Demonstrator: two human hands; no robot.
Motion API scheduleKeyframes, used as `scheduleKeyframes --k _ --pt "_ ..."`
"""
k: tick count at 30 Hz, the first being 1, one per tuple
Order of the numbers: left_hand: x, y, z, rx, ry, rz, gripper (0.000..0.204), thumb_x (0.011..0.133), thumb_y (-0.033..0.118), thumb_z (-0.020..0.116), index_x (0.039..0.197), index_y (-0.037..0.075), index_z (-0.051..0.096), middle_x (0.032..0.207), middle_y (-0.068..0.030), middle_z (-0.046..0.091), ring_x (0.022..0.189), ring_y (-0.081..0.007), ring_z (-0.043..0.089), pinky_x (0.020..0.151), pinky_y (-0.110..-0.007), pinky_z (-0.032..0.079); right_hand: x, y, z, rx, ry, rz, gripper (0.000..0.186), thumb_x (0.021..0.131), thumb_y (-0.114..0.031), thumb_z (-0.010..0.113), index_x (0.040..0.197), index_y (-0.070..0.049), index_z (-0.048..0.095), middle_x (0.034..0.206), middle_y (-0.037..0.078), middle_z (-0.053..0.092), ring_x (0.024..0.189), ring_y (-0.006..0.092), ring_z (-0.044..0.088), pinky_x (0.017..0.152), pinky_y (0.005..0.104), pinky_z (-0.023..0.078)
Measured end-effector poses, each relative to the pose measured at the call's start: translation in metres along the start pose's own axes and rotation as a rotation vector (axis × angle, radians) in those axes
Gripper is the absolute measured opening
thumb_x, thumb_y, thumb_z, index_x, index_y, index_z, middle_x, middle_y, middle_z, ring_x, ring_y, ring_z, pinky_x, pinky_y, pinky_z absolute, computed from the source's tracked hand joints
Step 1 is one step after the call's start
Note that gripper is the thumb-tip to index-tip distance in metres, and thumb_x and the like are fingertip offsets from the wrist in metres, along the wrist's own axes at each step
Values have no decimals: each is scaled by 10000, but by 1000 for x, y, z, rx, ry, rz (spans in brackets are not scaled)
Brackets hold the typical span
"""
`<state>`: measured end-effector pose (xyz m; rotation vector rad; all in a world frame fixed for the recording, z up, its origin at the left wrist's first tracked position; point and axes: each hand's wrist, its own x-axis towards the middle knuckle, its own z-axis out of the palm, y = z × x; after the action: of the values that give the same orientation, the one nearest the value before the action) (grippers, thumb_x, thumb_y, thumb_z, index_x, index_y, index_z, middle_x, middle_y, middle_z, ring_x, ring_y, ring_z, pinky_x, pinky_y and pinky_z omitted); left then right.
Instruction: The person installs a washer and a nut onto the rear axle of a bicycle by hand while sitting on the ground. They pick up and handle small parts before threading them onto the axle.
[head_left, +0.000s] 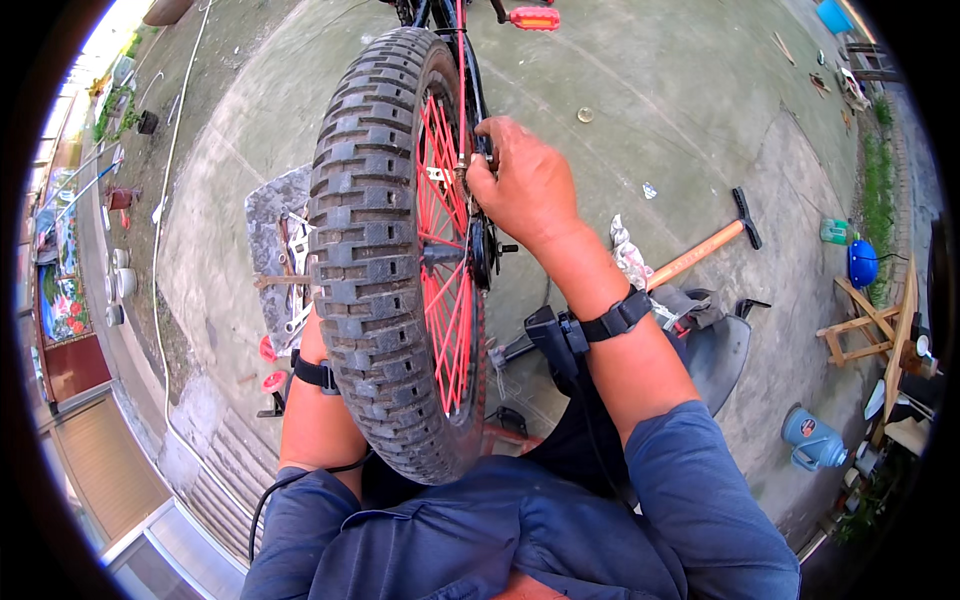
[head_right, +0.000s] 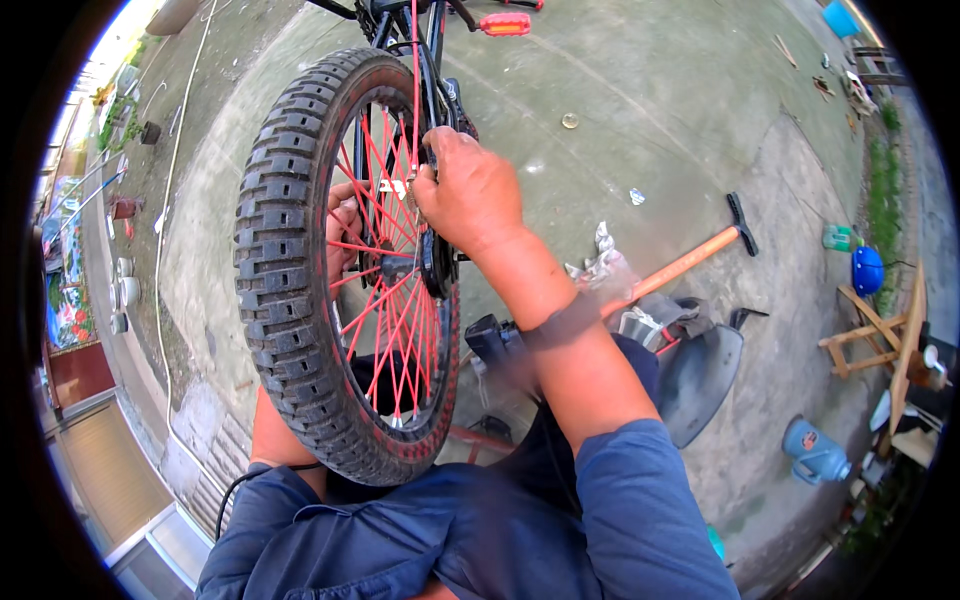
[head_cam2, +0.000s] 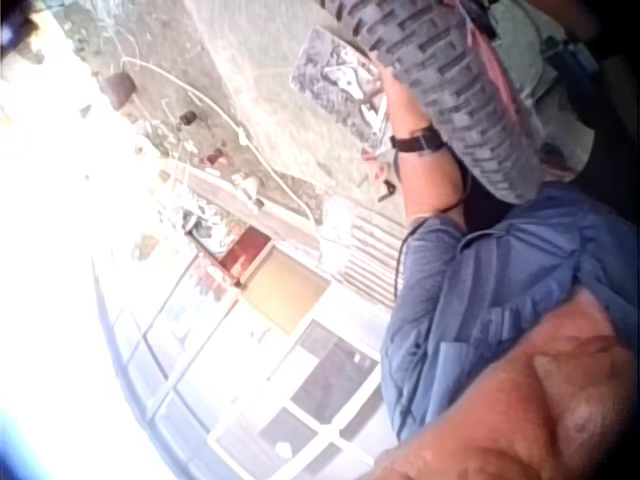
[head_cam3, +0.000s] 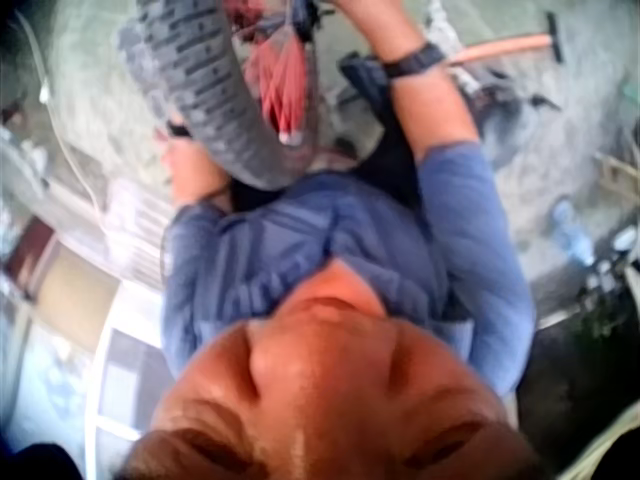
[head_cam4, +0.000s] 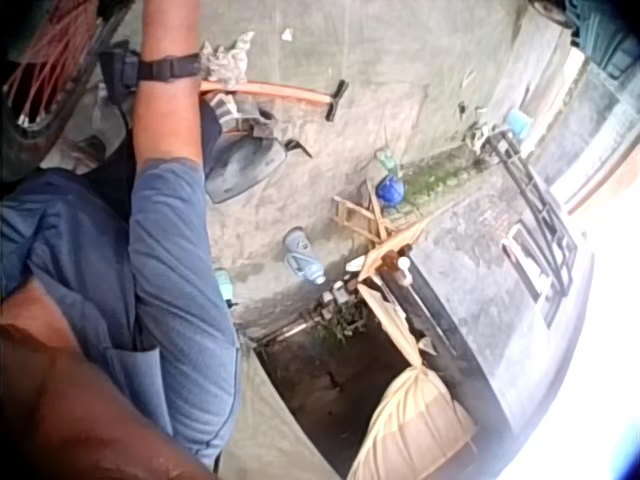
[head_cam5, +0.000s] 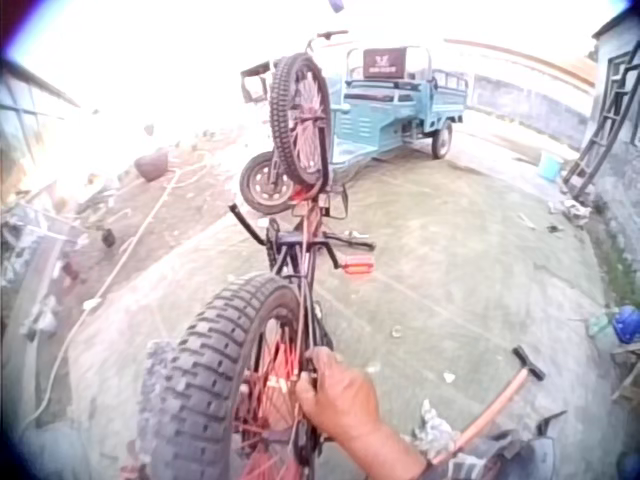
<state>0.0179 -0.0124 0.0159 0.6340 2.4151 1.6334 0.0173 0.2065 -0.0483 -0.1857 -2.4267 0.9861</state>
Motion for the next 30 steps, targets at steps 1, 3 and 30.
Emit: scheduleKeyframes --k 1,3,30 --pt "1 1 0 -1 0 0 321 945 72 585 1251 -20 607 1135 -102 696 993 -183 672 861 -316 545 0 0 -1 5 -2 -7 255 806 -162 658 1039 -64 628 790 140 648 695 338 646 637 439 516" --pt "2 0 1 -3 0 0 323 945 70 583 1254 -20 605 1136 -103 696 991 -183 673 860 -316 546 0 1 -1 2 -5 10 256 808 -164 660 1041 -63 626 783 134 643 693 334 645 637 438 516" --pt "7 -6 4 -52 -1 -22 356 943 30 555 1294 -29 568 1149 -120 684 974 -185 680 848 -318 561 1 3 -6 74 -81 42 186 816 -167 631 964 -68 684 823 135 645 737 315 639 676 418 515"
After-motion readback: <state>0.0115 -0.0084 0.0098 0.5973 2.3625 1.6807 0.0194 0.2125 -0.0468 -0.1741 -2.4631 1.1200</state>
